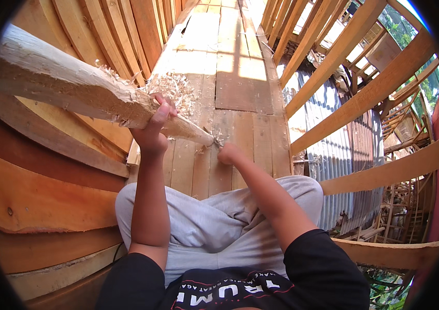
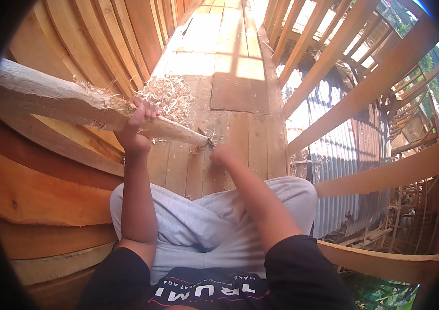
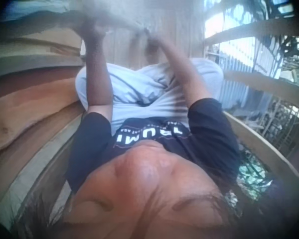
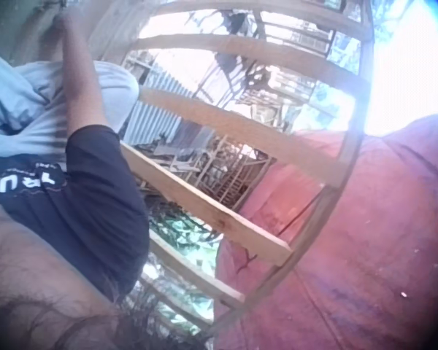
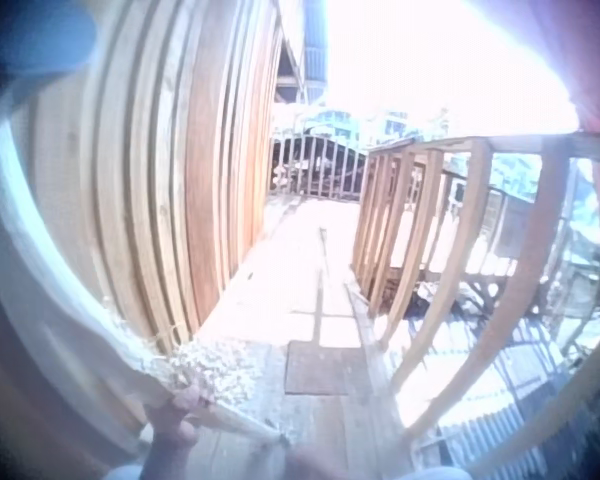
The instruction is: The person sits cross-legged on a wooden floor and uses a knife to carve a long piece of wood. They hold the wood with their left hand and repeatedly shave off thin layers with the knife in their right hand, creating wood shavings that accumulate on the floor.
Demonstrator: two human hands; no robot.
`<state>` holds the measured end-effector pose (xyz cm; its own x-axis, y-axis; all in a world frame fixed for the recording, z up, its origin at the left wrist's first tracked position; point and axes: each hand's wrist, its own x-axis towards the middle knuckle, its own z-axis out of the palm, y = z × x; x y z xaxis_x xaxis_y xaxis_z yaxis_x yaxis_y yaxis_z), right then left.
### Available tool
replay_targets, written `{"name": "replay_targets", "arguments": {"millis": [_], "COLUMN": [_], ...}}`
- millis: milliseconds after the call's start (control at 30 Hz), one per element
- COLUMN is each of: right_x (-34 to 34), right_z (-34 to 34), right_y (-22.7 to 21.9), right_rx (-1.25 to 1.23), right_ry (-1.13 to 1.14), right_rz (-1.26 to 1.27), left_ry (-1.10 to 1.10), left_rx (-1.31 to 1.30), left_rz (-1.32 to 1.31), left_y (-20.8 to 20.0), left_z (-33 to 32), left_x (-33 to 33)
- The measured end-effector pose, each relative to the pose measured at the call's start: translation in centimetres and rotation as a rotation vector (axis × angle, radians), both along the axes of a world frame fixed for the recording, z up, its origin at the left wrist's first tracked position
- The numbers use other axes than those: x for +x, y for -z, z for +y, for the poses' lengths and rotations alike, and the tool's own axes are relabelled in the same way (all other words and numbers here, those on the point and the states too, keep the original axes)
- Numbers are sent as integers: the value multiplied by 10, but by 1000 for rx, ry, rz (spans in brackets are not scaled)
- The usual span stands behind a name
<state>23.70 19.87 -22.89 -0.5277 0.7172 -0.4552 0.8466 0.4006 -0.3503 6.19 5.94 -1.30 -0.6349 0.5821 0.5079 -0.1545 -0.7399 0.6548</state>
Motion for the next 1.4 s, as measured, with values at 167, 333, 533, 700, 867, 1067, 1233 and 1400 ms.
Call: {"name": "replay_targets", "arguments": {"millis": [167, 333, 533, 700, 867, 1067, 1233, 1400], "right_x": [-10, -8, -3, 19, 12, 27, 55, 55], "right_z": [-7, -6, 12, 33, 31, 56, 83, 83], "right_y": [-1, -9, -41, -29, -22, -18, -15, -3], "right_rx": [-45, 27, 196, 75, 98, 114, -39, 132], "right_ry": [-16, 74, 24, -216, -171, -31, -342, 174], "right_rz": [-82, -17, 220, 231, 116, 319, 133, 348], "left_ry": [-86, -184, -284, -324, -311, -279, -285, -271], "left_rx": [-92, 54, 70, 28, -15, -10, 36, 26], "left_rz": [88, 99, 160, 149, 126, 111, 87, 91], "left_y": [-21, -41, -32, -32, -30, -28, -29, -29], "left_z": [-39, -61, -71, -71, -70, -69, -67, -66], "left_x": [-15, -22, -41, -44, -48, -50, -50, -48]}}
